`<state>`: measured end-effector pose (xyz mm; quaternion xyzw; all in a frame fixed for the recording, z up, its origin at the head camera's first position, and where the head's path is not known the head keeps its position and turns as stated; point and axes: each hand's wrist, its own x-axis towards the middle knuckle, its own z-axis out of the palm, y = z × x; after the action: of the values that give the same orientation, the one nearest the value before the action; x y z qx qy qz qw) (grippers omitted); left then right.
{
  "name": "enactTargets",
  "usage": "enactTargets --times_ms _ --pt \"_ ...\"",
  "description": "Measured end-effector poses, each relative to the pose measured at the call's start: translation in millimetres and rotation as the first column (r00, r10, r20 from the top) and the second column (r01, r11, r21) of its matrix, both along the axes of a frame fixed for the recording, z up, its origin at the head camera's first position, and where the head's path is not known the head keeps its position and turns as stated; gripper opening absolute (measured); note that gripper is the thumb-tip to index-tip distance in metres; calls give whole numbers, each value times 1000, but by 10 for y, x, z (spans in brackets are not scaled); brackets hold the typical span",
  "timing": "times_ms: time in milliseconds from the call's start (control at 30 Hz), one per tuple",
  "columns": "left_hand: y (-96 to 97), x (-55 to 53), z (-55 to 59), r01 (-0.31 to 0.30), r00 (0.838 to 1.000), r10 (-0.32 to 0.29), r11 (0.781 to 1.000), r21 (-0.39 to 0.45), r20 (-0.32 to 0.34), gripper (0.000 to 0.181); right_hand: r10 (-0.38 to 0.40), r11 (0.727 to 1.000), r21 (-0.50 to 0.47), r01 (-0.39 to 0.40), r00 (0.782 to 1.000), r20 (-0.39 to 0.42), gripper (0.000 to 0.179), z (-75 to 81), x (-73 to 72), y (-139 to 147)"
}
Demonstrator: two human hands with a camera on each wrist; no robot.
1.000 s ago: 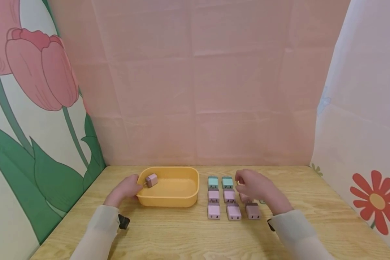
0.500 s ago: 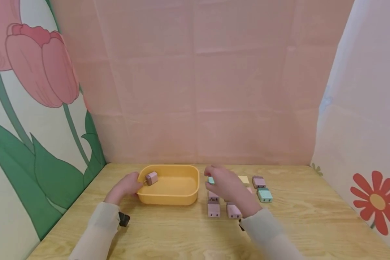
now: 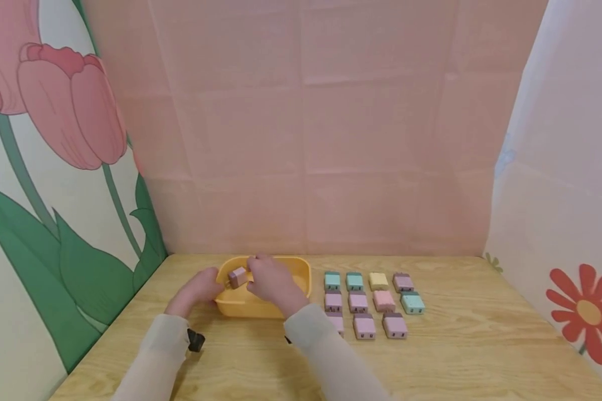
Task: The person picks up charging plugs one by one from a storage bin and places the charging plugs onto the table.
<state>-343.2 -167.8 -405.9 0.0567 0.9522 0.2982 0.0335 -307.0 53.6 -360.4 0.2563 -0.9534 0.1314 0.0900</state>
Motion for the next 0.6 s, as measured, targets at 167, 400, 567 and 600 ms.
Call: enactTargets --times_ms 167,400,567,600 --pt "12 10 3 -6 1000 6 999 31 10 20 -5 999 36 6 1000 -12 29 -114 -177 -277" --pt "19 12 -31 24 1000 -23 998 51 -20 14 26 998 67 -23 998 -56 19 -276 -324 -491" --pt "18 8 -43 32 999 -30 998 62 -44 14 64 995 76 -59 996 -62 25 -451 -398 -509" --pt "17 8 -38 34 998 -31 998 58 -47 13 74 995 72 -70 995 -63 27 -491 -418 -506"
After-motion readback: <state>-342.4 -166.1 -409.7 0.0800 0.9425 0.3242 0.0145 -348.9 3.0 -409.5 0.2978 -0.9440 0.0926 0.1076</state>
